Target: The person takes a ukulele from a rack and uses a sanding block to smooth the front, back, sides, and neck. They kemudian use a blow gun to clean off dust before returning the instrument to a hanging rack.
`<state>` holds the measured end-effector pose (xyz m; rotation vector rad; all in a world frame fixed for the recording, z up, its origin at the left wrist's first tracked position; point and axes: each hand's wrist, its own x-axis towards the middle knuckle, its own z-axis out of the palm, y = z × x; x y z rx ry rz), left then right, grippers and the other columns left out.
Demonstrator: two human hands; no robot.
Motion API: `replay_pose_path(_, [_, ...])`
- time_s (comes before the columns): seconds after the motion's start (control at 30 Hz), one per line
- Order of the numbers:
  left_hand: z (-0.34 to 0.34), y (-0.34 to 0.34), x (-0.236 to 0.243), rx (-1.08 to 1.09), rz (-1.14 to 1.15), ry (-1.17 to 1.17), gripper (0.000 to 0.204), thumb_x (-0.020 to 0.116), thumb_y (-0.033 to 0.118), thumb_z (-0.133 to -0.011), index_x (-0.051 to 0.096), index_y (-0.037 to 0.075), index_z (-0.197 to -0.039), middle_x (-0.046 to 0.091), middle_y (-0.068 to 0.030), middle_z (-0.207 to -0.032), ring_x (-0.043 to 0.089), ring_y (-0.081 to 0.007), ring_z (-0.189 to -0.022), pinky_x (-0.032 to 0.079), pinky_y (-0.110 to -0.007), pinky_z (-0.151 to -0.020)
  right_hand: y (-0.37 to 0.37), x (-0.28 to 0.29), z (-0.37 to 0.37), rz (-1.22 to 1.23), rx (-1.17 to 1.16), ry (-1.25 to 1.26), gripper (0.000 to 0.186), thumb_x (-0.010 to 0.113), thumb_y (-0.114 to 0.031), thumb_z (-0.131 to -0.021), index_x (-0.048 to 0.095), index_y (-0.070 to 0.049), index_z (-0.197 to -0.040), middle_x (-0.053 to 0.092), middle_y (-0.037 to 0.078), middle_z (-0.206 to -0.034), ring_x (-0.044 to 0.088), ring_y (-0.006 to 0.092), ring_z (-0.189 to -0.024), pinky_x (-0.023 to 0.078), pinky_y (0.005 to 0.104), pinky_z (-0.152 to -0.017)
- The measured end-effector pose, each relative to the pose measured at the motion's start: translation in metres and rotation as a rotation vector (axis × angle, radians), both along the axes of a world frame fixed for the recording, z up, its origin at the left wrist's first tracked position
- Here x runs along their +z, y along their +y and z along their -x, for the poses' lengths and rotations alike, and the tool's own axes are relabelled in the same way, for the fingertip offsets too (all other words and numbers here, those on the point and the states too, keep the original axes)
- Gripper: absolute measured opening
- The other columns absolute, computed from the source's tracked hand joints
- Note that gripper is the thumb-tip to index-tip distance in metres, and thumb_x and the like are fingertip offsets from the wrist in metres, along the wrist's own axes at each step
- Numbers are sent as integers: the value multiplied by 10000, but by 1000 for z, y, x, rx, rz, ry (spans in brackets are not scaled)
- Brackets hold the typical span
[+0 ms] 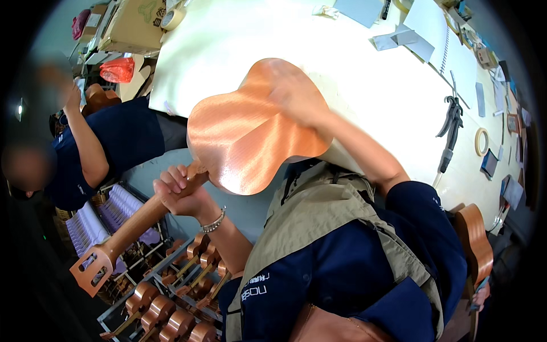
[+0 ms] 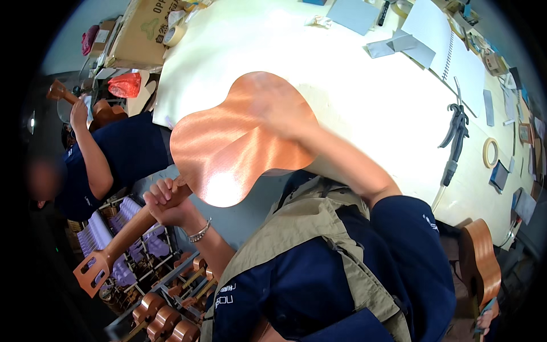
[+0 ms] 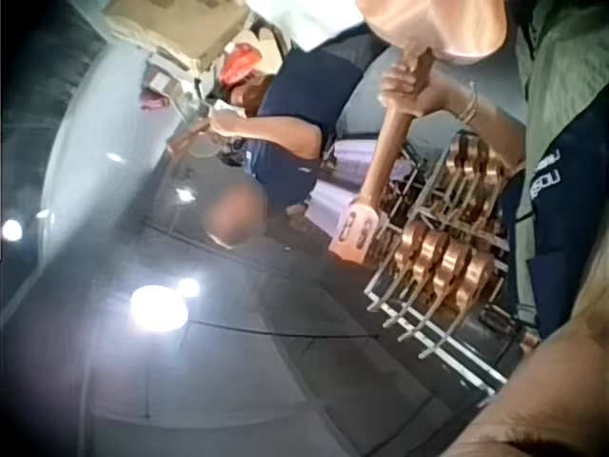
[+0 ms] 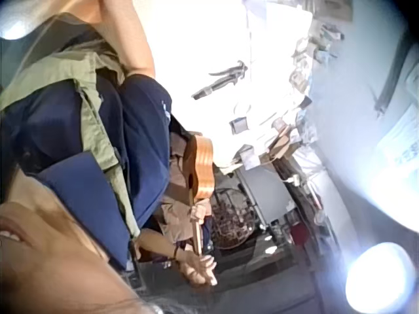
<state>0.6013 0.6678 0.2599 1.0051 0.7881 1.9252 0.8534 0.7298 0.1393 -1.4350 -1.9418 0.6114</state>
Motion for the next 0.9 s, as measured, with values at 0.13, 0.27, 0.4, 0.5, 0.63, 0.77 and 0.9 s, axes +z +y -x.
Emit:
replay_pose_path(0.13, [-7,0,6,-30,0,-7,323,431,188,-899,285,154,-613,262,38,-554,297,-74,-506,325,-238,-574,2,37,22,-154,227,241,572,323,-328,-931,191,-78,-1429,217,120,-1476,148,289,-1374,25,473,-1113])
replay_pose_path(0.27, [1,-1,3,-63,-28,-7,328,429,192,-903,285,156,-610,261,39,-551,297,-74,-500,330,-241,-577,33,28,-3,125,-128,95,558,351,-287,-922,218,-67,-1418,232,111,-1471,159,253,-1375,68,443,-1120])
replay_pose_path(0.4, [-8,0,5,-29,-20,-28,321,424,197,-905,290,158,-615,268,39,-549,306,-73,-500,346,-250,-590,24,10,-9,-52,193,149,617,287,-453,-936,186,-103,-1434,202,116,-1482,126,269,-1383,27,491,-1102])
replay_pose_path(0.5, [-3,-1,1,-40,-42,7,305,439,196,-889,298,152,-622,299,36,-549,339,-85,-514,363,-260,-610,28,-54,-33,161,-129,202,665,199,-519,-929,164,-93,-1438,188,148,-1480,104,294,-1383,-4,543,-1076])
replay_pose_path(0.63, [-21,-6,11,43,-7,60,323,439,223,-898,305,151,-613,297,30,-543,334,-89,-516,360,-262,-609,-36,60,39,-120,146,175,618,471,-220,-845,261,-47,-1400,257,157,-1449,220,314,-1345,128,508,-1088])
replay_pose_path(0.77, [-32,-15,17,145,48,64,337,436,237,-901,302,158,-602,293,30,-534,322,-89,-505,362,-270,-610,-86,111,62,-344,439,190,781,376,-593,-837,275,-59,-1399,269,110,-1450,214,298,-1351,124,504,-1083])
replay_pose_path(0.9, [-23,-24,12,205,72,45,349,430,227,-892,286,155,-583,287,29,-517,328,-87,-494,377,-268,-606,-72,-15,-21,120,45,399,734,264,-573,-892,230,-58,-1414,254,140,-1449,239,302,-1333,121,490,-1076])
